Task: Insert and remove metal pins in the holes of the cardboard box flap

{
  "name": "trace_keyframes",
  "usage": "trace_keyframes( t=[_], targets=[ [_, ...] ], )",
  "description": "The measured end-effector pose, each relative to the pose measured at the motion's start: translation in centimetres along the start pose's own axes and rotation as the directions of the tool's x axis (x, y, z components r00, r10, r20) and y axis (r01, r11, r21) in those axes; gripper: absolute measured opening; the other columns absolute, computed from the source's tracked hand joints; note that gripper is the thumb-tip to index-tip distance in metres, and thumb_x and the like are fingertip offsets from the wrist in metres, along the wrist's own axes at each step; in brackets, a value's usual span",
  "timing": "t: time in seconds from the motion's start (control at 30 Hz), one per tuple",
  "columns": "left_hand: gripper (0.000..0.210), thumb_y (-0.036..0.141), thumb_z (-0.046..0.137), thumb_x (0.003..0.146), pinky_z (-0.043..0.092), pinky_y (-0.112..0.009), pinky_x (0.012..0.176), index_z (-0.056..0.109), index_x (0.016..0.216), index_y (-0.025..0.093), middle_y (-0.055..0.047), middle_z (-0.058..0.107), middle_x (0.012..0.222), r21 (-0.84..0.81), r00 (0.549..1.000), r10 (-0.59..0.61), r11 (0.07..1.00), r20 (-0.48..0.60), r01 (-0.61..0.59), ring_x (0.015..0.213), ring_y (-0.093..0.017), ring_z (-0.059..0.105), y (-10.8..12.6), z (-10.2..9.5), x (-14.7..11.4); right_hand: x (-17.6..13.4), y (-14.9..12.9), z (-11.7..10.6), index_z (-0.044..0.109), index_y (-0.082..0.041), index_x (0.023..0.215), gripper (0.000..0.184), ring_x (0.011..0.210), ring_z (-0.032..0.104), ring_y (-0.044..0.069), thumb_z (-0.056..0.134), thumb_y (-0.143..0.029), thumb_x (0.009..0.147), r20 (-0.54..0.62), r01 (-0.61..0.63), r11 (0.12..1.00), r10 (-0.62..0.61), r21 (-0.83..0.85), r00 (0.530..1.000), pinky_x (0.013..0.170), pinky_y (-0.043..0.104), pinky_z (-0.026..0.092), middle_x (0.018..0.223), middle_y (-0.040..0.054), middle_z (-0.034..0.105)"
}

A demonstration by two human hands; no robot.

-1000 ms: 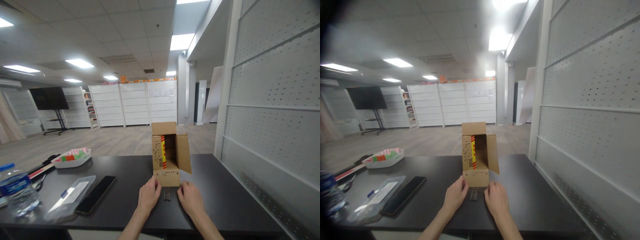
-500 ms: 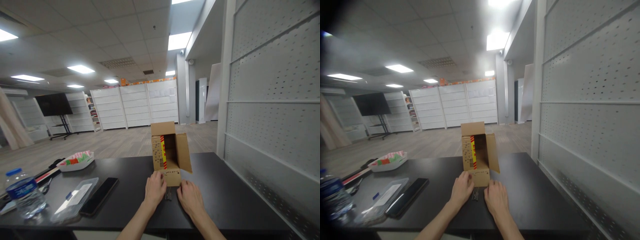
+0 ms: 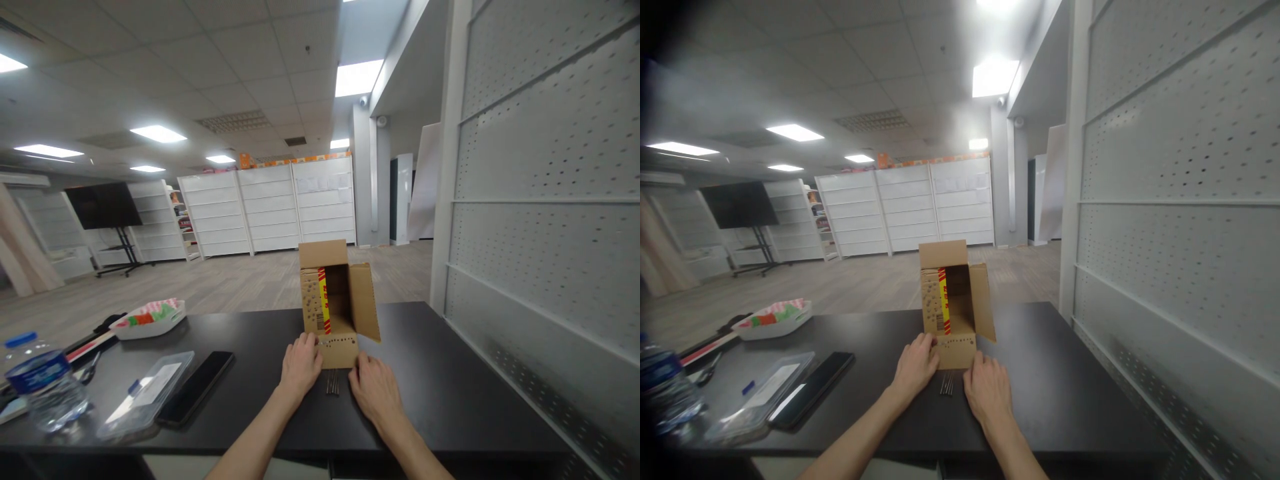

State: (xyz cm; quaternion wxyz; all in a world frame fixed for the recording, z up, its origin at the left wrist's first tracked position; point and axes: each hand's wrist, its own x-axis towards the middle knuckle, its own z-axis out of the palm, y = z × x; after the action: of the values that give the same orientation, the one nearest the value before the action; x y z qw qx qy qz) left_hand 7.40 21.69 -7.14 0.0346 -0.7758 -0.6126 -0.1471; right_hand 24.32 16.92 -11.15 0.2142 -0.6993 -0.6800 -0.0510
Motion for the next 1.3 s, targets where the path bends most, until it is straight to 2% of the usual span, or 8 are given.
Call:
trace_keyframes(
  t=[0.43,0.57,0.8,1.3],
  targets=[
    [0.02,0.022,0.044,0.087,0.042,-0.03,0.083,0.056,0.104,0.02,-0.006,0.062,0.111,-0.007,0.993,-0.043,0.999,0.112,0.045,0.101,-0.019,0.061,0.5,-1.3,1.5,0.0,0.0,-0.2,0.057,-0.017,0.095,0.018,0.086,0.062,0.024,0.041,-0.026,0.093,0.022,-0.004,1.0,0.004,-0.009,1.0,0.074,0.031,0.035,0.089,0.0104,0.067],
    [0.019,0.022,0.042,0.089,0.042,-0.032,0.085,0.058,0.1,0.019,-0.008,0.064,0.11,0.071,0.993,0.008,0.997,0.115,-0.017,0.102,-0.021,0.062,0.6,-1.8,1.8,0.1,0.0,-0.4,0.057,-0.017,0.096,0.019,0.087,0.062,0.023,0.041,-0.027,0.093,0.04,-0.01,1.0,0.01,-0.008,0.999,0.074,0.031,0.036,0.09,0.0107,0.067],
    [0.023,0.019,0.042,0.089,0.041,-0.038,0.086,0.059,0.104,0.015,-0.014,0.064,0.105,0.193,0.984,0.168,0.965,0.059,-0.177,0.101,-0.026,0.062,0.9,-1.3,1.9,0.1,0.0,-0.4,0.057,-0.017,0.094,0.018,0.084,0.062,0.024,0.042,-0.026,0.092,0.029,-0.003,1.0,0.004,-0.024,1.0,0.071,0.032,0.035,0.088,0.0099,0.067],
    [0.024,0.019,0.047,0.088,0.04,-0.039,0.088,0.061,0.106,0.013,-0.017,0.065,0.106,0.204,0.977,0.193,0.957,0.095,-0.209,0.103,-0.027,0.06,1.6,-2.0,2.1,0.1,0.1,0.0,0.056,-0.018,0.093,0.016,0.083,0.061,0.022,0.043,-0.026,0.093,0.02,-0.003,1.0,0.004,-0.022,1.0,0.071,0.031,0.033,0.087,0.0093,0.067]
  ],
)
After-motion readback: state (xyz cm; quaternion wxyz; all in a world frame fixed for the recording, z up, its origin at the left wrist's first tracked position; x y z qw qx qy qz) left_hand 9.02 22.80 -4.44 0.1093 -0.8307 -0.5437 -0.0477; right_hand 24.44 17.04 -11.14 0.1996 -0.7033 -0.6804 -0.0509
